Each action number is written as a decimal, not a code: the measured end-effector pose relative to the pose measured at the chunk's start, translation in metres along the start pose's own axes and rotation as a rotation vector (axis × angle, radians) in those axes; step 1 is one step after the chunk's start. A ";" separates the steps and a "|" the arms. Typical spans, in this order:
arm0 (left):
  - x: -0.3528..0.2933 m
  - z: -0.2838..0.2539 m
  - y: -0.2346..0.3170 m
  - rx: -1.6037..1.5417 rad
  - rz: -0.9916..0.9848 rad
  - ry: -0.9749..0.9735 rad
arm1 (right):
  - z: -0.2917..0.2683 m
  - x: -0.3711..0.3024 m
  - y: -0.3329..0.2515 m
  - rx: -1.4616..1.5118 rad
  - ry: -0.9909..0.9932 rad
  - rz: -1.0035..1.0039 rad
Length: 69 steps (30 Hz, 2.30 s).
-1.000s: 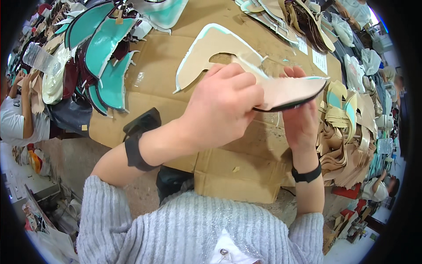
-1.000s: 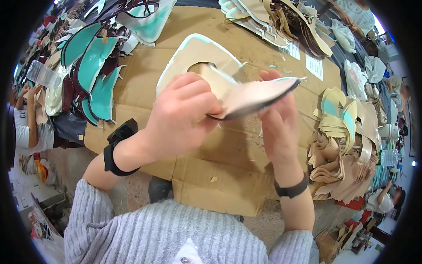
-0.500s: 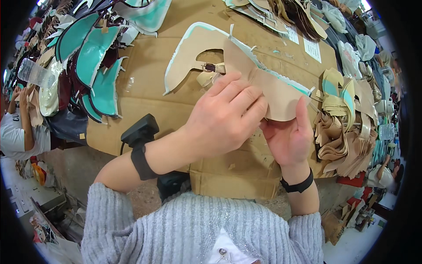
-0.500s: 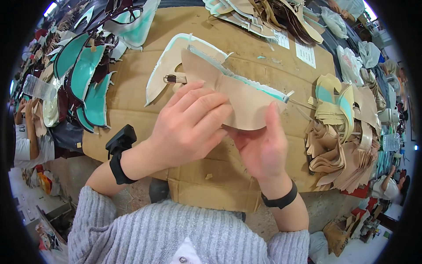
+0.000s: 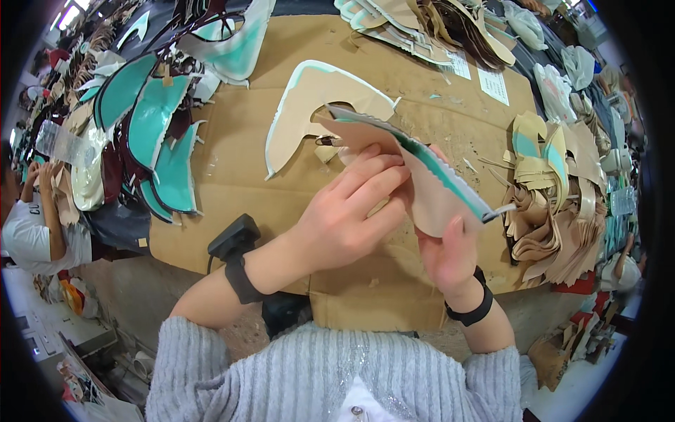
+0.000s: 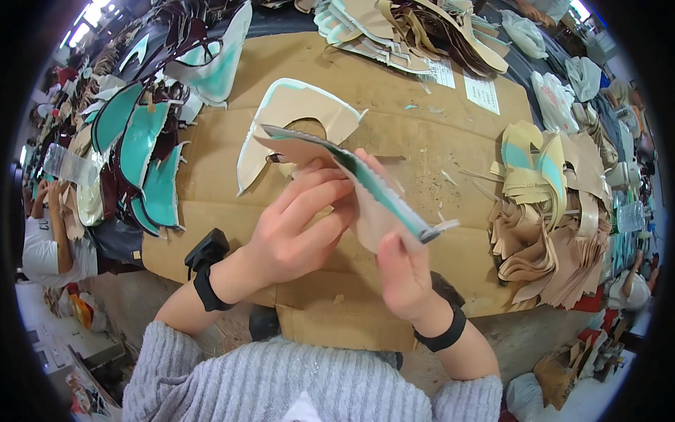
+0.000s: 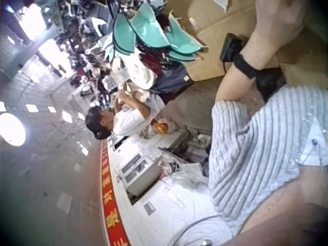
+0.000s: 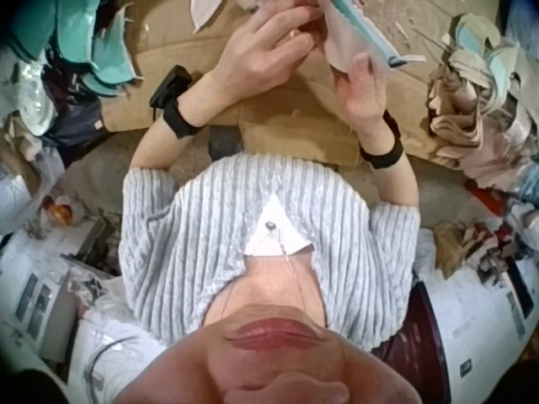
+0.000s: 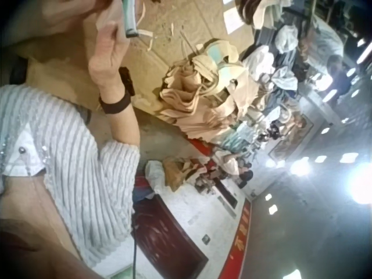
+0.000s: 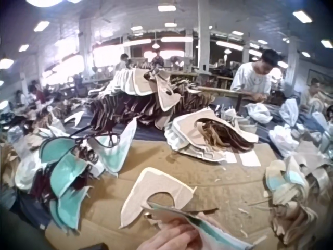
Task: Assembling and gluing components for shoe uppers in a factory environment.
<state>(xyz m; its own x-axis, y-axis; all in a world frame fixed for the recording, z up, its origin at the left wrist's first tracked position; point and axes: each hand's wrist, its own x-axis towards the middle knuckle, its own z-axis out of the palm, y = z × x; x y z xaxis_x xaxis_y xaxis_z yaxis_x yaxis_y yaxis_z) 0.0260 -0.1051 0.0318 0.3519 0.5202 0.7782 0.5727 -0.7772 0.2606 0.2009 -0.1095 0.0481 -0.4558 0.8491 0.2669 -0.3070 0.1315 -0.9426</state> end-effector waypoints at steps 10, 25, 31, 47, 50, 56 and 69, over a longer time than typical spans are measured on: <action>-0.010 -0.002 -0.009 -0.145 0.015 0.013 | 0.004 0.005 0.006 0.035 -0.144 -0.077; -0.014 0.002 -0.013 -0.246 -0.032 -0.088 | 0.017 0.018 -0.021 0.566 0.311 0.353; -0.009 -0.002 -0.006 -0.740 -0.671 0.183 | 0.010 0.020 -0.014 0.879 0.386 0.413; 0.009 -0.014 0.001 -0.689 -0.572 -0.138 | 0.033 0.025 -0.016 0.251 0.382 0.384; 0.007 -0.015 0.006 -0.746 -0.918 0.042 | 0.027 0.027 -0.019 0.287 0.369 0.452; 0.008 -0.021 -0.016 -1.203 -1.206 0.346 | 0.017 0.024 -0.018 0.379 0.417 0.506; 0.014 -0.016 -0.004 -0.927 -1.056 0.209 | 0.018 0.026 -0.016 0.133 0.343 0.445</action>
<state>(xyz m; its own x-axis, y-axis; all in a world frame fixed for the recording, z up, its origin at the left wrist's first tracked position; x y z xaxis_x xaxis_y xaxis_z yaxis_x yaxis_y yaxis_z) 0.0165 -0.1001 0.0505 -0.0902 0.9954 0.0326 -0.2209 -0.0519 0.9739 0.1794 -0.0990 0.0735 -0.2748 0.9283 -0.2505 -0.2608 -0.3227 -0.9099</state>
